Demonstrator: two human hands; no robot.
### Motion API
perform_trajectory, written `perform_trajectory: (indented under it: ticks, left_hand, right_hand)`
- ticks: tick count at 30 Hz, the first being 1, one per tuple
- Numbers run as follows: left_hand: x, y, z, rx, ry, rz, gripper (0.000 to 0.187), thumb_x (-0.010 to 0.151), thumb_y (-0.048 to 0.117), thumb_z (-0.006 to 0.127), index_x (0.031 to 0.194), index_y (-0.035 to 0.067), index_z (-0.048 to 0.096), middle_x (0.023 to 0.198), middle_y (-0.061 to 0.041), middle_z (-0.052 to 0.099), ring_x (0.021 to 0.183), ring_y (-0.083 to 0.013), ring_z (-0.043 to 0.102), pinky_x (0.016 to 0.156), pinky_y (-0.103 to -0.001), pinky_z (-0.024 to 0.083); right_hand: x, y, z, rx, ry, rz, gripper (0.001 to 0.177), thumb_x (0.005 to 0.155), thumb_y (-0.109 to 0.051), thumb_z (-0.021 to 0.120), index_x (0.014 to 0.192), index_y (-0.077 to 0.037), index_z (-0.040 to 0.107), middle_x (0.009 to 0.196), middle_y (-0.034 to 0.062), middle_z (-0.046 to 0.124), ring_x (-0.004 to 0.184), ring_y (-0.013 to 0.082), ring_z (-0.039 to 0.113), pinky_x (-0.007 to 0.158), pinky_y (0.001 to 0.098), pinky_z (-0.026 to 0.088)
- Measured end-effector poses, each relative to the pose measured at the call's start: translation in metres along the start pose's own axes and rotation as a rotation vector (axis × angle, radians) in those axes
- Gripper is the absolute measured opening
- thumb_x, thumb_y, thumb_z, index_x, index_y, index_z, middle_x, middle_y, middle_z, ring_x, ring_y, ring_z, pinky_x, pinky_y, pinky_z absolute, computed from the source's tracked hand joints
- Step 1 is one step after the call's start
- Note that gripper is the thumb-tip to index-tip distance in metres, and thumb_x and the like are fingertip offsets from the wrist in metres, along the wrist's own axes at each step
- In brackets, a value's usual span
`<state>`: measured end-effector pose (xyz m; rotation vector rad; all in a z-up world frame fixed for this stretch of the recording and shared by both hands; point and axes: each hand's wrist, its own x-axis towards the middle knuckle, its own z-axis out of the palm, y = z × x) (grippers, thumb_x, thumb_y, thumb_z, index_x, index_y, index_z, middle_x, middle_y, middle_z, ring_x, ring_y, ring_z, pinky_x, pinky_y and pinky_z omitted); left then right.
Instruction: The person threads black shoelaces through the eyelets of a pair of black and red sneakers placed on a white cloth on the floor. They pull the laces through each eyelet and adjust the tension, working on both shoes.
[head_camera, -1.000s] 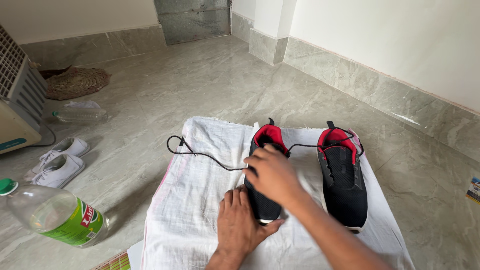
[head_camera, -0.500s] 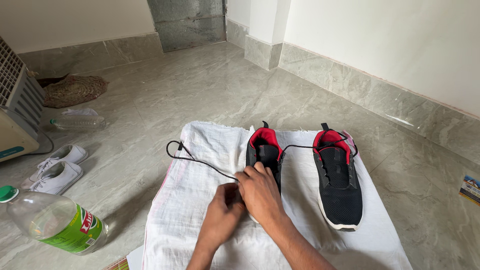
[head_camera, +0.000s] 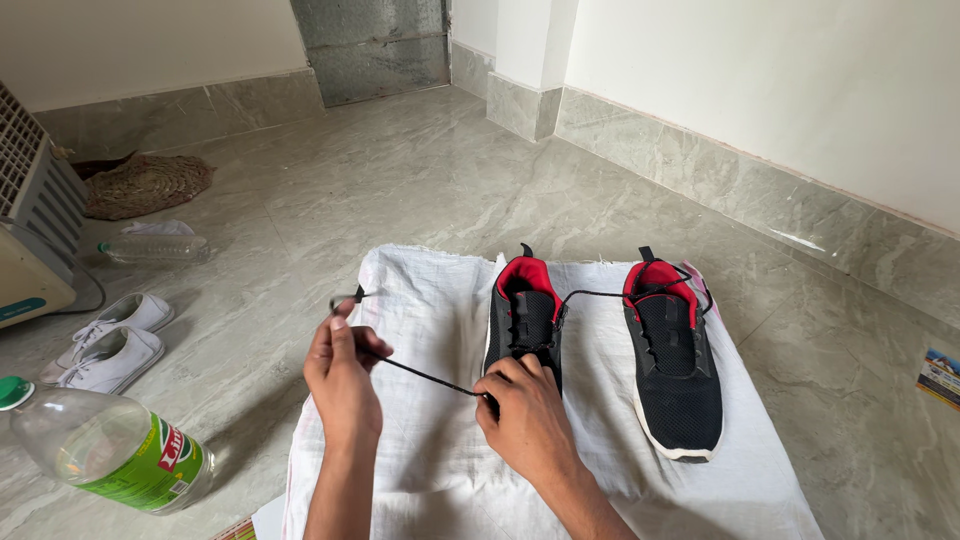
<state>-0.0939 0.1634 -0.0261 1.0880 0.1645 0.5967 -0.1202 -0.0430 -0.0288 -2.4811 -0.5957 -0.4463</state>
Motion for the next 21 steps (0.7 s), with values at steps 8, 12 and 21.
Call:
perform_trajectory:
  ticks: [8, 12, 21]
  left_hand:
    - [-0.058, 0.027, 0.017, 0.718, -0.652, 0.18, 0.025, 0.096, 0.017, 0.062, 0.115, 0.005, 0.074, 0.086, -0.011, 0.078, 0.077, -0.0227, 0.074, 0.068, -0.035, 0.058]
    - [-0.074, 0.039, 0.022, 0.853, -0.65, 0.152, 0.029, 0.092, 0.017, 0.063, 0.119, 0.011, 0.073, 0.095, -0.013, 0.08, 0.081, -0.033, 0.077, 0.07, -0.039, 0.058]
    - [-0.091, 0.032, 0.021, 1.136, -0.806, 0.351, 0.062, 0.086, 0.011, 0.067, 0.147, 0.018, 0.06, 0.066, -0.017, 0.068, 0.061, -0.0352, 0.066, 0.064, -0.047, 0.053]
  right_hand:
    - [0.006, 0.02, 0.005, 0.908, -0.1, 0.379, 0.034, 0.104, -0.032, 0.065, 0.109, -0.001, 0.079, 0.085, 0.0036, 0.061, 0.077, 0.0111, 0.052, 0.069, 0.0264, 0.04]
    - [0.003, 0.028, -0.013, 1.397, -0.202, 0.494, 0.039, 0.088, -0.016, 0.073, 0.125, -0.004, 0.073, 0.089, -0.0005, 0.066, 0.074, 0.0062, 0.049, 0.066, 0.0219, 0.04]
    - [0.0, 0.029, -0.031, 1.433, -0.176, 0.641, 0.039, 0.086, -0.009, 0.073, 0.125, 0.0, 0.071, 0.088, -0.0001, 0.067, 0.075, 0.0081, 0.054, 0.065, 0.0262, 0.042]
